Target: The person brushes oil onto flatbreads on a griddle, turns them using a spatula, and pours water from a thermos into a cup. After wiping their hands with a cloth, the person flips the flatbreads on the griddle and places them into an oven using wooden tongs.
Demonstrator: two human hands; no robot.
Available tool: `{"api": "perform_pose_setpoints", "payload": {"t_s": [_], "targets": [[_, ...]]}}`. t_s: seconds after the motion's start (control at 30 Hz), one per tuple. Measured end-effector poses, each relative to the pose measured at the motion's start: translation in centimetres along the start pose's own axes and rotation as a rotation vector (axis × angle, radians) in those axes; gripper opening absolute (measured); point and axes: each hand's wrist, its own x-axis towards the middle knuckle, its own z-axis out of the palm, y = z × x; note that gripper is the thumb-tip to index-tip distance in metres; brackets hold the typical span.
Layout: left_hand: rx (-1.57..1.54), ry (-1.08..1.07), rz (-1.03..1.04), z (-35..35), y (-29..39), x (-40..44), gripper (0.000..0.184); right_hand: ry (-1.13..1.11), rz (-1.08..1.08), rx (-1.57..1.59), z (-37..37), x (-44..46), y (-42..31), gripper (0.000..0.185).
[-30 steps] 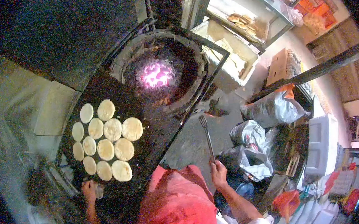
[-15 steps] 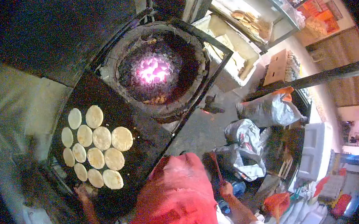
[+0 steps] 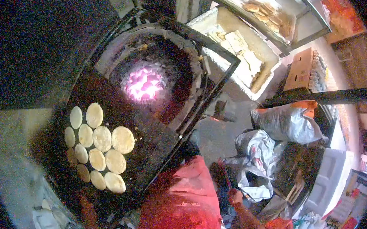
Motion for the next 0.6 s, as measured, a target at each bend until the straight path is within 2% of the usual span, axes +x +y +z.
{"api": "perform_pose_setpoints", "payload": {"t_s": [0.03,0.07,0.13,0.17,0.2,0.27,0.3,0.33,0.4,0.43,0.47,0.53,0.57,0.6], "targets": [[-0.043,-0.019,-0.045,2.0,-0.4,-0.2,0.083,-0.014,0.1,0.158,-0.6,1.3,-0.3,0.012],[-0.035,-0.019,-0.038,2.9,-1.0,0.3,0.083,-0.018,0.102,0.168,-0.8,2.6,-0.7,0.012],[0.077,-0.224,0.046,4.9,-2.1,1.3,0.08,-0.069,0.417,0.785,-1.3,4.4,-3.7,0.02],[0.098,-0.231,0.043,7.1,-2.4,1.2,0.08,-0.001,0.34,0.043,-1.1,5.1,-5.8,0.023],[0.053,-0.219,0.013,10.3,-2.9,0.0,0.079,0.004,0.359,0.058,-1.3,5.9,-7.5,0.023],[0.027,-0.216,-0.026,15.8,-3.9,-1.7,0.079,0.024,0.465,0.399,-2.0,6.9,-9.1,0.022],[0.121,-0.249,0.009,17.9,-4.3,-2.4,0.076,0.05,0.111,0.014,-1.0,6.9,-6.4,0.023],[0.208,-0.278,0.038,19.6,-5.2,-2.8,0.074,0.055,0.125,0.015,-1.1,7.6,-5.1,0.023],[0.234,-0.37,0.106,26.8,-6.6,-6.5,0.07,-0.124,0.401,0.428,-1.3,8.3,-4.0,0.024],[0.246,-0.453,0.171,29.1,-7.4,-7.3,0.066,-0.035,0.322,0.372,-1.8,7.8,-6.9,0.023],[0.252,-0.454,0.169,29.9,-7.8,-7.5,0.066,-0.033,0.327,0.375,-2.4,8.1,-7.5,0.023],[0.275,-0.425,0.147,30.7,-8.0,-7.6,0.062,-0.045,0.268,0.106,-2.8,8.0,-7.1,0.022],[0.285,-0.413,0.139,30.8,-7.9,-7.6,0.06,-0.044,0.267,0.112,-2.9,8.0,-7.0,0.022],[0.293,-0.412,0.134,31.2,-7.8,-7.5,0.058,0.039,0.203,0.029,-2.8,8.4,-7.2,0.022]]}}
